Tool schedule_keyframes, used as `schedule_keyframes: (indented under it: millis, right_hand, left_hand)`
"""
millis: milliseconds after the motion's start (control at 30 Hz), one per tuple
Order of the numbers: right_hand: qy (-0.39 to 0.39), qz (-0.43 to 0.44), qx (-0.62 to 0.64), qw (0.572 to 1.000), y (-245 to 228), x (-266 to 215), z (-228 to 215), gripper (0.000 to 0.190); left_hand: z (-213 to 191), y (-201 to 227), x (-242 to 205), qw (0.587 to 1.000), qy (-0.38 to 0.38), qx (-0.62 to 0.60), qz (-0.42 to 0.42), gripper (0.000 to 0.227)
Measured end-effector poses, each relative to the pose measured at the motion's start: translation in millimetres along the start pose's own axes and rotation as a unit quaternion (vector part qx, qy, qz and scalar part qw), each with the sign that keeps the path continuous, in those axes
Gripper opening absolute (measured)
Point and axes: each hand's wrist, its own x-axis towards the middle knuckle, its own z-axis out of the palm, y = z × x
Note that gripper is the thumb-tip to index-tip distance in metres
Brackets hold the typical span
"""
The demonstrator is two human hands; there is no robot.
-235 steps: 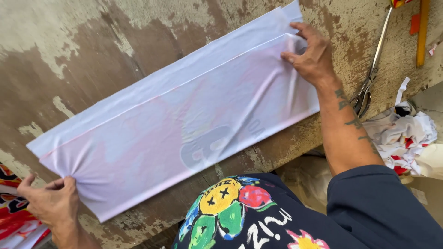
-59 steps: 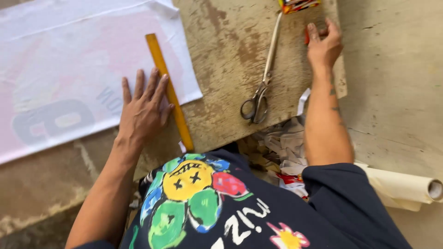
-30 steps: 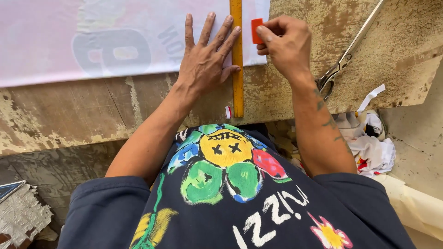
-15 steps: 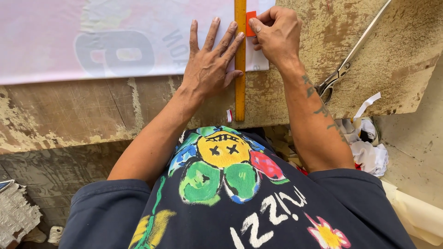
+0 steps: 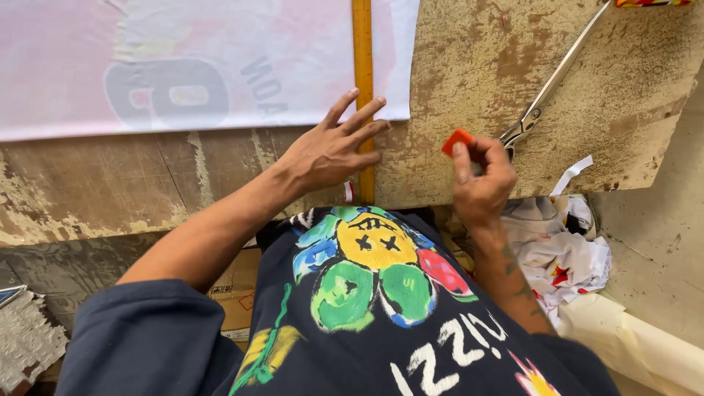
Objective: The person cuts a large piece of white fabric using shears, then folds it and uses a ruler and red chalk to draw a pattern. They proceed to cut the fabric along the marked lines to create a specific shape, then place a piece of patterned fabric on top of the cut piece.
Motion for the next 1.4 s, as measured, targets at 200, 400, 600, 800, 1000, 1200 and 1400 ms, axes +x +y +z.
schedule_keyframes:
  millis: [200, 400, 600, 800, 1000, 1200, 1400]
  right_hand:
    - [0.006, -0.050, 0.106, 0.993, -24, 82, -14, 0.023]
    - [0.057, -0.079, 0.145, 0.985, -1, 151, 7, 0.025]
    - [0.006, -0.016, 0.038, 0.999, -13, 120, 3, 0.025]
    - [-0.070, 0.010, 0.003, 0.998, -12, 123, 8, 0.022]
    - [-0.046, 0.003, 0.015, 0.999, -14, 133, 10, 0.021]
    - [-0.034, 0.003, 0.043, 0.998, -14, 127, 13, 0.018]
    - [-0.005, -0.003, 0.052, 0.999, -8, 124, 18, 0.016]
  left_hand:
    - [-18, -8, 52, 0.978, 0.192, -0.062, 0.059, 0.022]
    - [2, -29, 87, 0.939, 0.300, -0.090, -0.142, 0.034]
    - [-16, 3, 28, 0.926, 0.262, -0.024, -0.271, 0.047]
    - [-1, 22, 26, 0.929, 0.178, -0.022, -0.324, 0.063]
    - [-5, 22, 29, 0.931, 0.166, -0.012, -0.325, 0.063]
    - [-5, 26, 25, 0.935, 0.138, -0.012, -0.326, 0.065]
    - [-9, 25, 28, 0.939, 0.122, -0.019, -0.323, 0.069]
